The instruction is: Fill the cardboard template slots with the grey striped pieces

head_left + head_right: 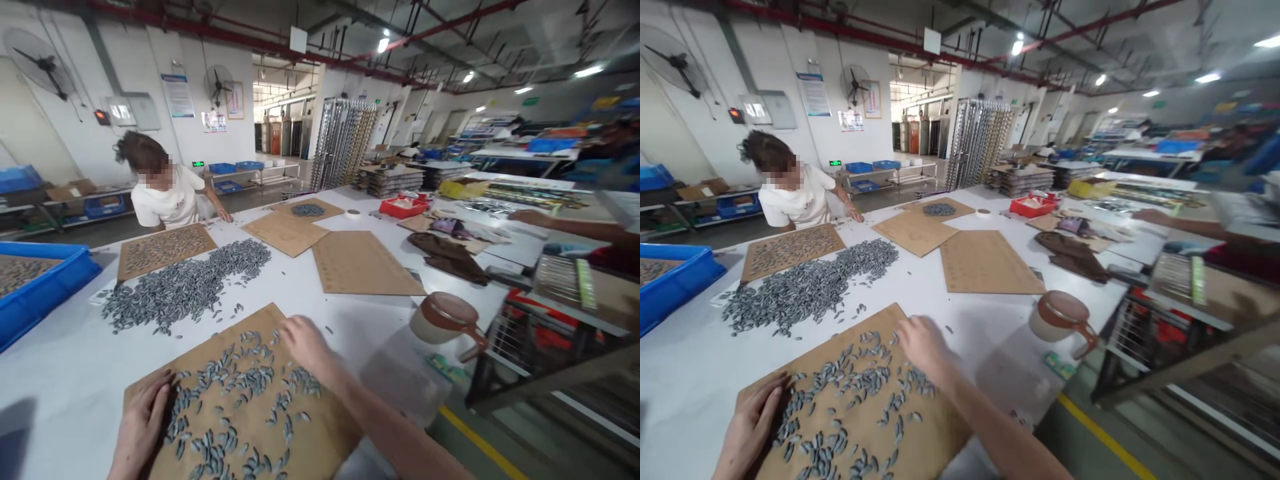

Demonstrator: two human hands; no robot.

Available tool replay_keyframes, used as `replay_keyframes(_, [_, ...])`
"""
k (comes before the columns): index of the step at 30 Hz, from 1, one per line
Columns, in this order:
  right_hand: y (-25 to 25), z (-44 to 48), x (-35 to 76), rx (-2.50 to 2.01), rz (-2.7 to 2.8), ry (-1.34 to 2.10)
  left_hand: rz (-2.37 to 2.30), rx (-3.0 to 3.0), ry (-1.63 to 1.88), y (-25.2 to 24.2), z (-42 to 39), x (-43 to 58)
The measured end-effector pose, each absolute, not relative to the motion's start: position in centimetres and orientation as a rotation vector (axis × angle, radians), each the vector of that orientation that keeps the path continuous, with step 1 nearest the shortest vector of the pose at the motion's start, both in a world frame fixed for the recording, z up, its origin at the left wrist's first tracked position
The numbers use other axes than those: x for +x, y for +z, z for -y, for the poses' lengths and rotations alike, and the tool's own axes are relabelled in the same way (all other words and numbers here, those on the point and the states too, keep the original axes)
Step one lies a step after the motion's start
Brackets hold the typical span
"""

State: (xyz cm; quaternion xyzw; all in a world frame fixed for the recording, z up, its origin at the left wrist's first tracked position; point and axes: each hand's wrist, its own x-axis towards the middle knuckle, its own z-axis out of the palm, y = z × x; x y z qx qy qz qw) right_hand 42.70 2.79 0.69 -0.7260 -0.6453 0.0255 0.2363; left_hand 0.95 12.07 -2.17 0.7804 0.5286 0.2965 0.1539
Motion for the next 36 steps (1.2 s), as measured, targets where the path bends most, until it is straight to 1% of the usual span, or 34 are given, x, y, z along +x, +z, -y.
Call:
replay_keyframes(2, [-0.2, -2.1, 47.1, -2.299, 1.565, 0.004, -1.503, 2.238, 0.862, -2.3, -11.9, 1.1])
replay_keyframes(5, [-1.6, -1.7, 51.4, -2.555, 1.484, 0.035, -1.492, 2.238, 0.883, -2.4, -11.7, 1.3])
replay_keyframes(10, [-2.1, -1.5, 53.8, -2.498, 1.681, 0.07, -1.499, 2.231, 0.911, -2.2, -11.2, 1.5])
replay_keyframes(14, [-1.2, -2.2, 53.6, -2.577, 1.561, -0.029, -1.476, 2.235, 0.938, -2.2, -10.8, 1.7])
replay_keyframes(17, [-0.5, -3.9, 51.0, -2.446, 1.65, -0.046, -1.48, 2.223, 0.944, -2.3, -10.5, 1.9])
replay_keyframes(21, [0.9, -8.4, 45.1, -2.058, 2.009, 0.148, -1.477, 2.192, 0.954, -2.4, -10.0, 2.1])
replay_keyframes(23, [1.7, -11.4, 42.2, -1.94, 2.104, 0.215, -1.458, 2.183, 0.96, -2.4, -9.8, 2.2])
replay_keyframes(27, [2.6, -16.9, 37.5, -2.028, 2.122, 0.343, -1.453, 2.157, 0.963, -2.4, -9.4, 2.3])
replay_keyframes(29, [2.2, -18.8, 35.5, -2.018, 2.152, 0.434, -1.461, 2.149, 0.964, -2.5, -9.3, 2.4])
replay_keyframes(31, [1.4, -19.9, 33.8, -1.9, 2.218, 0.51, -1.465, 2.147, 0.975, -2.7, -9.2, 2.4])
replay_keyframes(36, [-1.0, -21.2, 30.9, -1.667, 2.299, 0.541, -1.453, 2.16, 1.027, -3.2, -9.3, 2.4])
